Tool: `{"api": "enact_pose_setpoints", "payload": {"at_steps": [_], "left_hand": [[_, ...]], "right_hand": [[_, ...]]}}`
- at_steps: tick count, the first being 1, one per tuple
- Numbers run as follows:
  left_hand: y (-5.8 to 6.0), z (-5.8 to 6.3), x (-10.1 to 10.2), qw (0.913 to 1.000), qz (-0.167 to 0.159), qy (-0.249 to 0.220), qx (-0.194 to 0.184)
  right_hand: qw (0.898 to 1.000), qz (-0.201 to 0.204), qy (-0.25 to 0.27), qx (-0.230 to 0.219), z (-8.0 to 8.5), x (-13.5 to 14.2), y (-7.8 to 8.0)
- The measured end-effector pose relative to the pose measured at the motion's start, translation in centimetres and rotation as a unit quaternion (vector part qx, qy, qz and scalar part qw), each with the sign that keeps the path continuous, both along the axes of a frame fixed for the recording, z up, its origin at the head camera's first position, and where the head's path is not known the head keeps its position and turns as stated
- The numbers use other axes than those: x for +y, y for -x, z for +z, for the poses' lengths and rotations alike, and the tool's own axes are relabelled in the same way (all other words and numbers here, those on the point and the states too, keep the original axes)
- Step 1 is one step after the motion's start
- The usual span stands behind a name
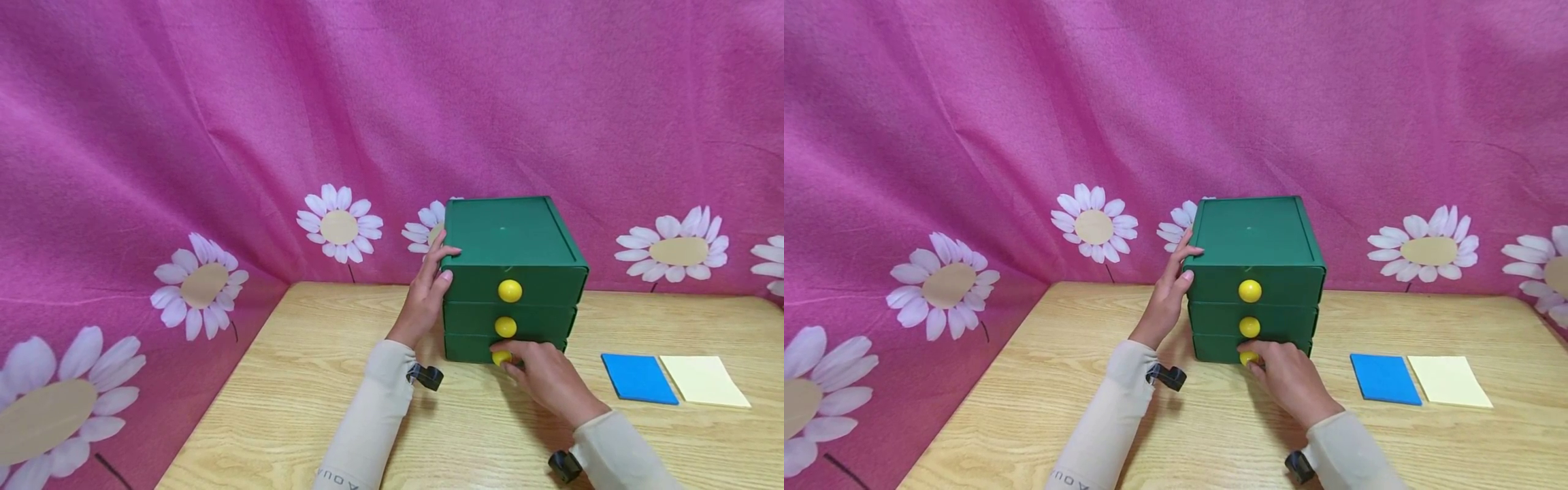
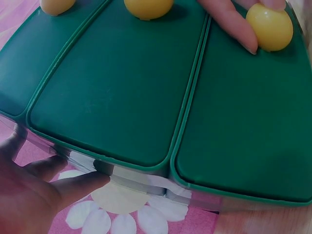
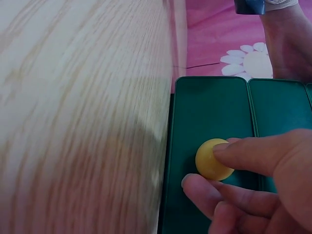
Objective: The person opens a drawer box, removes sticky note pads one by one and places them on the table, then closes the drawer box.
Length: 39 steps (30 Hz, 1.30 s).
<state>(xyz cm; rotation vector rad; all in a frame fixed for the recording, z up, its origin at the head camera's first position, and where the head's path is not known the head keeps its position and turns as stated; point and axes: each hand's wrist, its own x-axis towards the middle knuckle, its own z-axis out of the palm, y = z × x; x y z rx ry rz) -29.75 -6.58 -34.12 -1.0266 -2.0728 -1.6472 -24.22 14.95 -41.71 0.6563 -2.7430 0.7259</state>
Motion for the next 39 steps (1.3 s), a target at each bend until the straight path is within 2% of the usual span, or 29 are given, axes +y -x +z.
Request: {"api": "enact_pose_setpoints", "payload": {"at_steps": [3, 9, 16, 22, 29, 32, 39], "left_hand": [[0.5, -0.4, 0.0, 1.0000, -0.003, -0.001, 0.001], [2.7, -2.5, 0.2, 0.9999, 0.009, -0.005, 0.009], [3.2, -3.0, 0.2, 0.9998, 0.016, -0.005, 0.012], [2.8, -2.4, 0.2, 0.9999, 0.009, 0.000, 0.007], [0.2, -0.1, 0.0, 0.9999, 0.003, 0.010, 0.001], [-0.1, 0.1, 0.0, 1.0000, 0.006, 0.007, 0.001], [0.1, 0.1, -0.1, 0.9999, 0.004, 0.009, -0.004]], "right_hand": [[1.000, -0.001, -0.001, -0.002, 0.0, 0.0, 0.0], [1.000, 0.000, 0.001, -0.005, 0.1, -0.1, 0.0], [1.000, -0.003, 0.001, -0.012, 0.3, -0.2, -0.2], [1.000, -0.005, -0.001, -0.015, 0.4, -0.3, -0.4], [0.999, -0.014, -0.002, -0.038, 0.3, -0.3, -0.5], [0.999, -0.015, -0.001, -0.043, 0.3, -0.4, -0.6], [0.998, -0.021, 0.001, -0.058, 0.4, -0.4, -0.9]]}}
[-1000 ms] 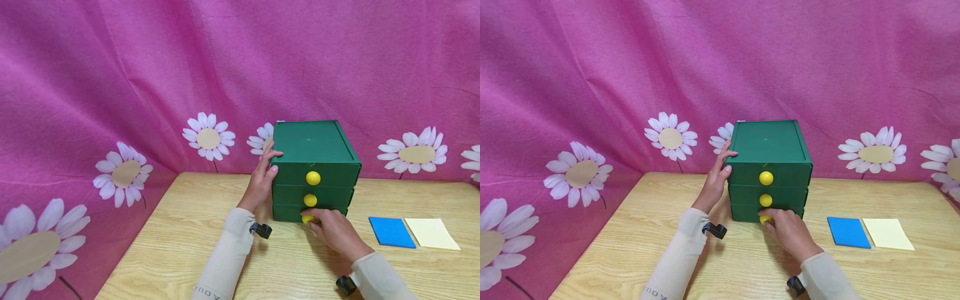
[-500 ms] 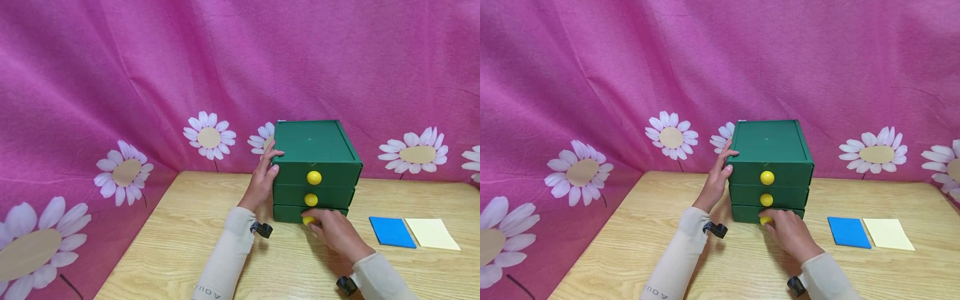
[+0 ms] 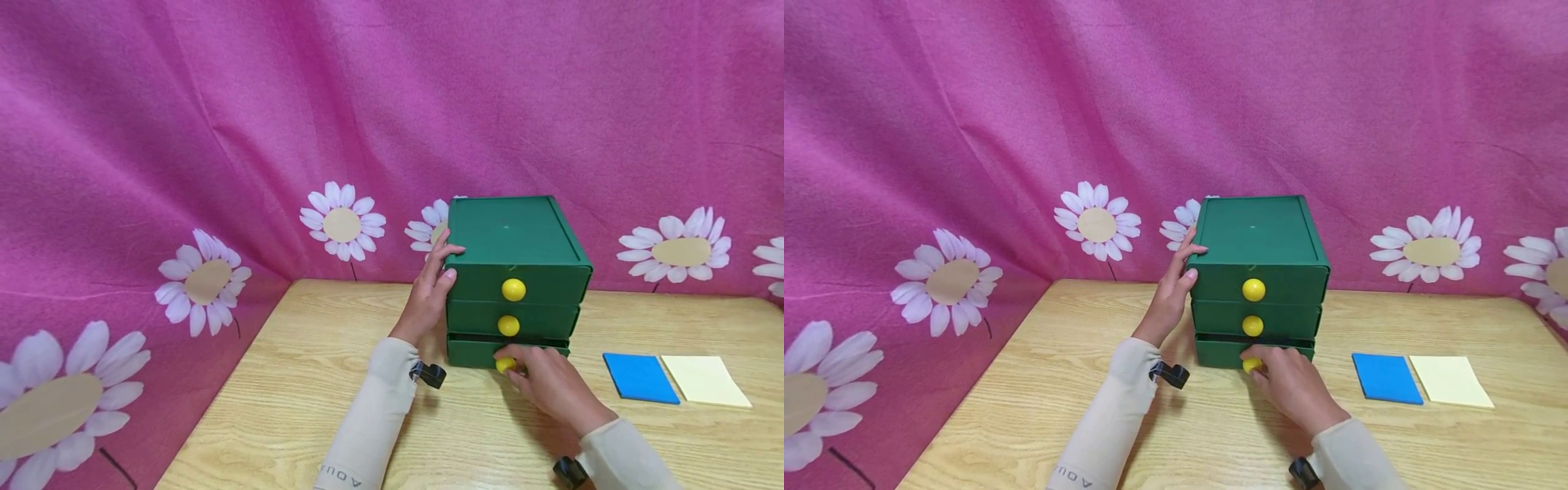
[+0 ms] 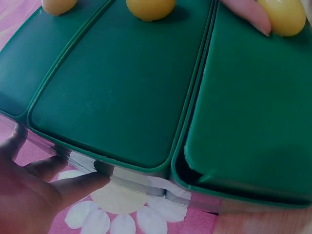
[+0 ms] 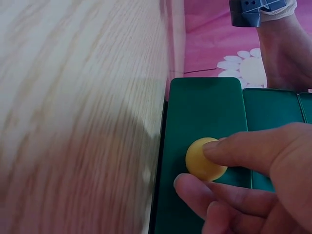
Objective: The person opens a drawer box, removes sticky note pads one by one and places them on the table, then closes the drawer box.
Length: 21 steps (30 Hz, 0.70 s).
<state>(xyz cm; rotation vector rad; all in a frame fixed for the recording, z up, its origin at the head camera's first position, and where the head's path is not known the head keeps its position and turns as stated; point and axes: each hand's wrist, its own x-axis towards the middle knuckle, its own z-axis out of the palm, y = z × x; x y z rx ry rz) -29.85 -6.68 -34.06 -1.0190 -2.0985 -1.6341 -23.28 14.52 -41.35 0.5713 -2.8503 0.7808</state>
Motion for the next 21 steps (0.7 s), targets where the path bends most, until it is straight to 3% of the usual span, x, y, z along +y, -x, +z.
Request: {"api": "enact_pose_setpoints", "payload": {"at_steps": [8, 21], "left_hand": [[3.0, -2.7, 0.5, 0.9998, 0.009, -0.003, 0.015], [2.9, -2.8, 0.3, 0.9998, 0.019, -0.003, 0.011]], "right_hand": [[1.000, -0.008, -0.008, -0.001, -0.1, 0.1, -0.4], [1.000, -0.015, -0.016, -0.011, -0.2, -0.2, -1.1]]}}
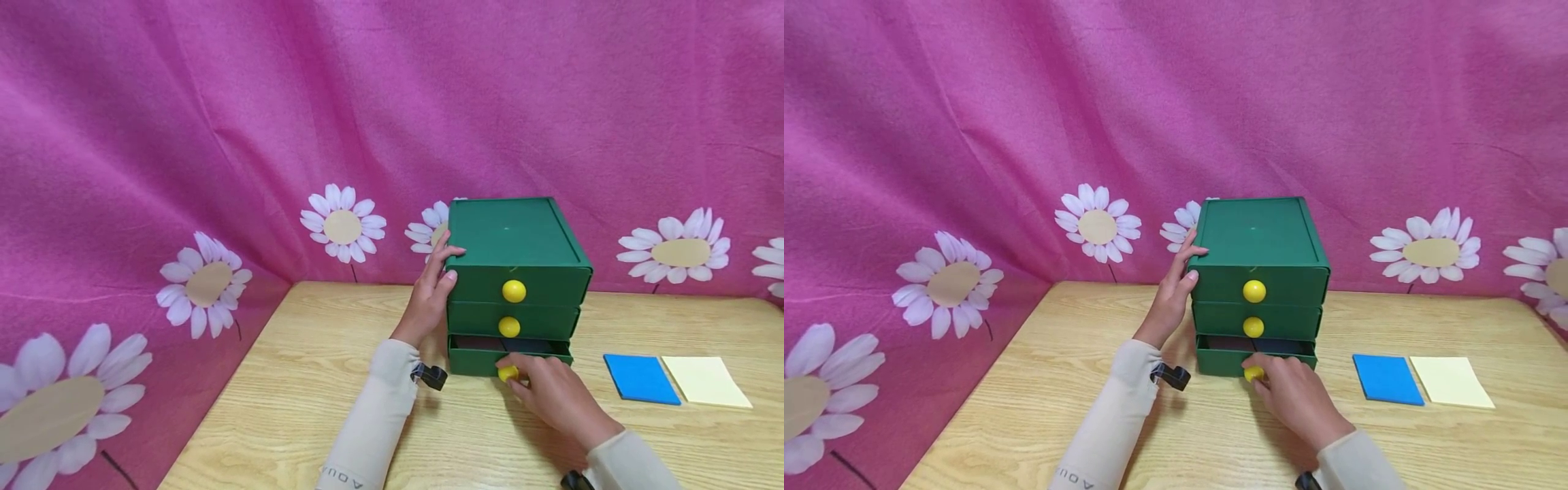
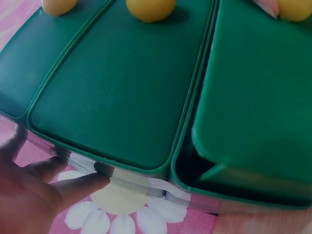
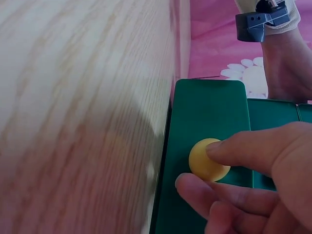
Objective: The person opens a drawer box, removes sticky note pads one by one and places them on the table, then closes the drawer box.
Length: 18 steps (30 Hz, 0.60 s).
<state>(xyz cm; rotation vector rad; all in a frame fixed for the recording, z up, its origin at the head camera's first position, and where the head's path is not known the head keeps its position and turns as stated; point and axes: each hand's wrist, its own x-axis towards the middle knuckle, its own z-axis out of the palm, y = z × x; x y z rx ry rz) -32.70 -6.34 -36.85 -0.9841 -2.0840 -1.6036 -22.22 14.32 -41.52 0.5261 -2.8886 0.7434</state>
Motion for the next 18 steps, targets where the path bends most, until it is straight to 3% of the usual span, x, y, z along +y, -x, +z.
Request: {"api": "enact_pose_setpoints", "payload": {"at_steps": [9, 18], "left_hand": [[0.2, -0.2, 0.1, 0.9999, -0.004, -0.003, 0.015], [0.1, -0.1, 0.0, 1.0000, 0.000, -0.001, 0.007]], "right_hand": [[1.000, 0.004, -0.011, 0.024, -0.1, 0.0, -0.7], [1.000, 0.008, -0.021, 0.021, 0.1, -0.1, -1.5]]}}
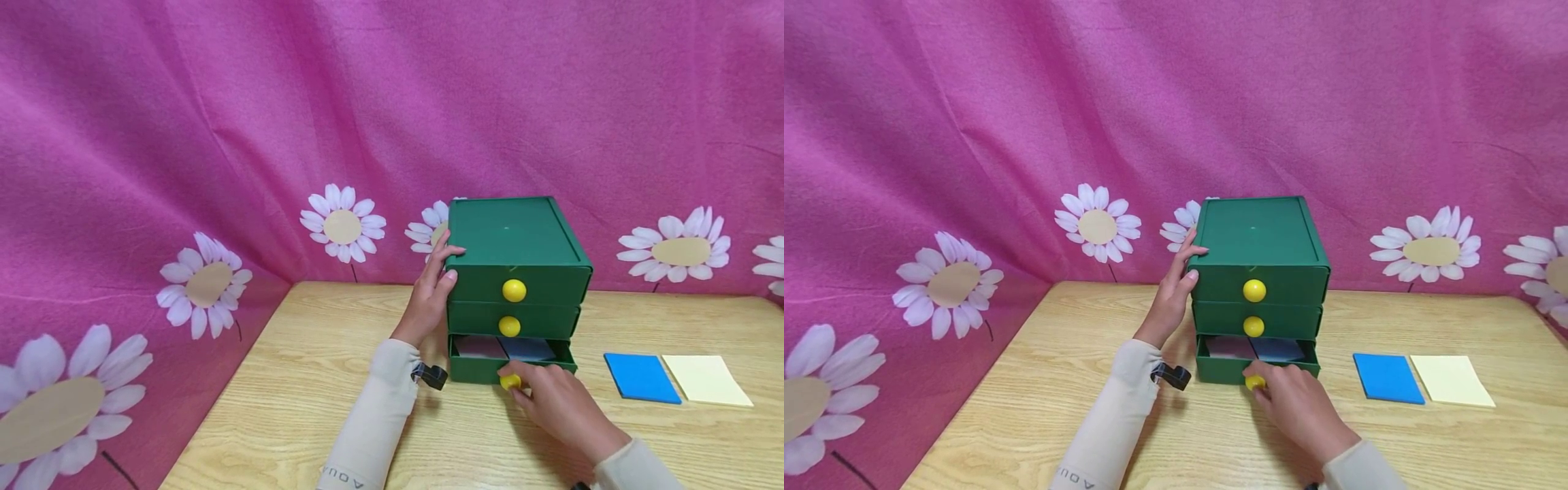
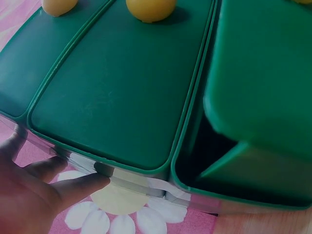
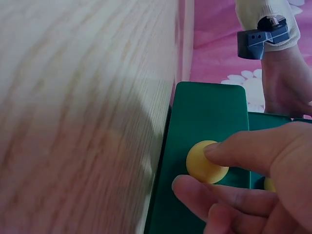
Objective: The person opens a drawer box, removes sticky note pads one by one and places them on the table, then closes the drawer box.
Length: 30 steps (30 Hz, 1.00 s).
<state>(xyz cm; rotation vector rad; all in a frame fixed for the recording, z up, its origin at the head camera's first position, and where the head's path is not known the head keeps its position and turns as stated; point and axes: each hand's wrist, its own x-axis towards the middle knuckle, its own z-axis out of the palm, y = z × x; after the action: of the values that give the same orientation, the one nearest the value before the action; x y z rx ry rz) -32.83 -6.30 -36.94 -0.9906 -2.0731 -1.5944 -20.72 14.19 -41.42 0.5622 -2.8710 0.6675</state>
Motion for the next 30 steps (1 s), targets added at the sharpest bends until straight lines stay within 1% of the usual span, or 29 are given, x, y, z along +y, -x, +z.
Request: {"api": "enact_pose_setpoints", "payload": {"at_steps": [8, 11, 22, 26, 30], "left_hand": [[0.1, -0.1, -0.1, 1.0000, -0.002, 0.002, 0.003], [0.1, -0.1, 0.0, 1.0000, -0.001, 0.001, 0.003], [0.0, 0.0, 0.1, 1.0000, -0.004, -0.007, -0.002], [0.0, 0.0, 0.1, 1.0000, -0.003, -0.002, -0.004], [0.0, 0.0, 0.0, 1.0000, 0.001, 0.004, -0.004]], "right_hand": [[1.000, 0.006, -0.007, 0.000, 0.1, -0.1, -0.5], [1.000, 0.014, -0.012, 0.007, 0.1, -0.1, -0.7], [0.999, 0.019, -0.031, 0.022, 0.2, 0.1, -1.3], [0.999, 0.020, -0.032, 0.015, 0.3, 0.2, -1.4], [0.999, 0.019, -0.031, -0.012, 0.6, 0.0, -1.4]]}}
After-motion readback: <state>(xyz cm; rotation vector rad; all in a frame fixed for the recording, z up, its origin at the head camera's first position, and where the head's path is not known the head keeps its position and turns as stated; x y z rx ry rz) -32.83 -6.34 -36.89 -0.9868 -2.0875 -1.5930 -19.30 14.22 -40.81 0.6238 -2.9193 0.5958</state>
